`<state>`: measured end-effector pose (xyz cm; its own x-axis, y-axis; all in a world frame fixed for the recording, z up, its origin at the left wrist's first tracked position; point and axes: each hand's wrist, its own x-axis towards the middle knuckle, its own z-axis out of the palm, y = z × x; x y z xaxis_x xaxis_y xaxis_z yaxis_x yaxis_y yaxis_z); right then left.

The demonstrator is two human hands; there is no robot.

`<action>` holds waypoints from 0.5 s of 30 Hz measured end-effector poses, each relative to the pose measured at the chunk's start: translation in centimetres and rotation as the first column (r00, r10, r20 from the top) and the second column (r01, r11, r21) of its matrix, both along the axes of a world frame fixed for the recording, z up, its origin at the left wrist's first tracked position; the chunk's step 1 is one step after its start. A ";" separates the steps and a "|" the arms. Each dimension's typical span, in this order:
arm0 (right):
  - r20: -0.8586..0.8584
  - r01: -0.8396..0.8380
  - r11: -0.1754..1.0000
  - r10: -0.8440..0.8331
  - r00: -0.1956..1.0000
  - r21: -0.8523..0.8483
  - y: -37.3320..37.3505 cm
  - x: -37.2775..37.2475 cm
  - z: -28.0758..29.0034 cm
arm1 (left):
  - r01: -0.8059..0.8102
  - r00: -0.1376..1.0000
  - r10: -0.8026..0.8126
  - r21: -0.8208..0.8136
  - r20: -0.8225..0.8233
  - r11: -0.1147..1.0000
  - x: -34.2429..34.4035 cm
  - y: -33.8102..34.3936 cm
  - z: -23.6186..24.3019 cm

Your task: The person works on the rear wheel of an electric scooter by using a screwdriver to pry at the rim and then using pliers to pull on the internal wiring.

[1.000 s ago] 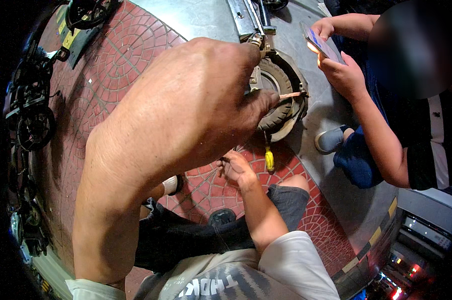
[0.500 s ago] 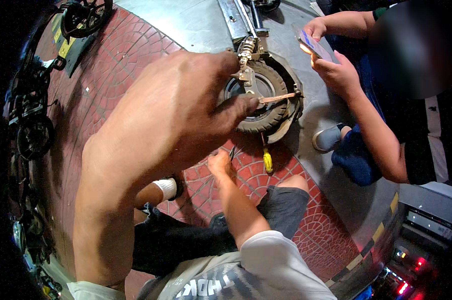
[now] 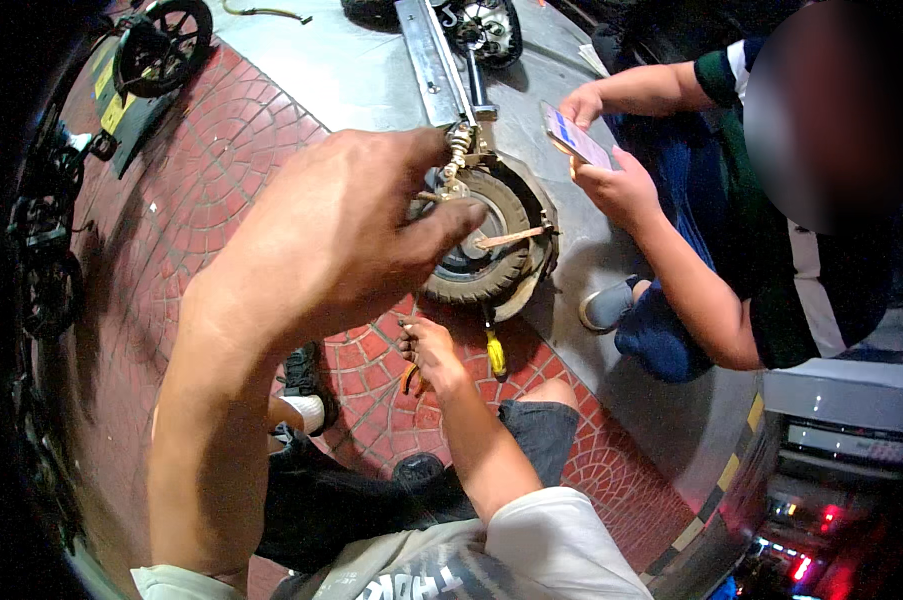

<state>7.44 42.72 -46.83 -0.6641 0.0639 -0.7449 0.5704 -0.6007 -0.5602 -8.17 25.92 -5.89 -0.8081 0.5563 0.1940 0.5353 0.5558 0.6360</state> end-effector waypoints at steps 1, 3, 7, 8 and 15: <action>-0.015 0.053 0.994 -0.055 0.998 -0.097 0.1 0.3 0.7 | -0.012 0.999 0.012 0.016 -0.043 1.000 -0.1 0.1 -0.2; -0.014 -0.002 0.995 0.000 1.000 -0.096 0.3 0.8 2.1 | -0.002 1.000 0.002 0.004 0.009 1.000 -0.3 0.1 -0.6; -0.107 -0.034 0.994 0.023 0.994 -0.104 0.6 0.8 3.7 | 0.024 1.000 -0.024 0.038 -0.009 0.999 -0.6 0.2 -1.1; -0.116 -0.051 0.995 0.041 0.992 -0.089 0.6 0.7 3.9 | 0.041 0.999 -0.041 0.034 -0.012 0.999 -0.7 0.3 -1.1; -0.075 -0.067 0.993 0.075 0.994 0.098 1.0 1.3 2.7 | -0.002 1.000 0.002 0.007 -0.008 1.000 -1.2 -0.1 -1.1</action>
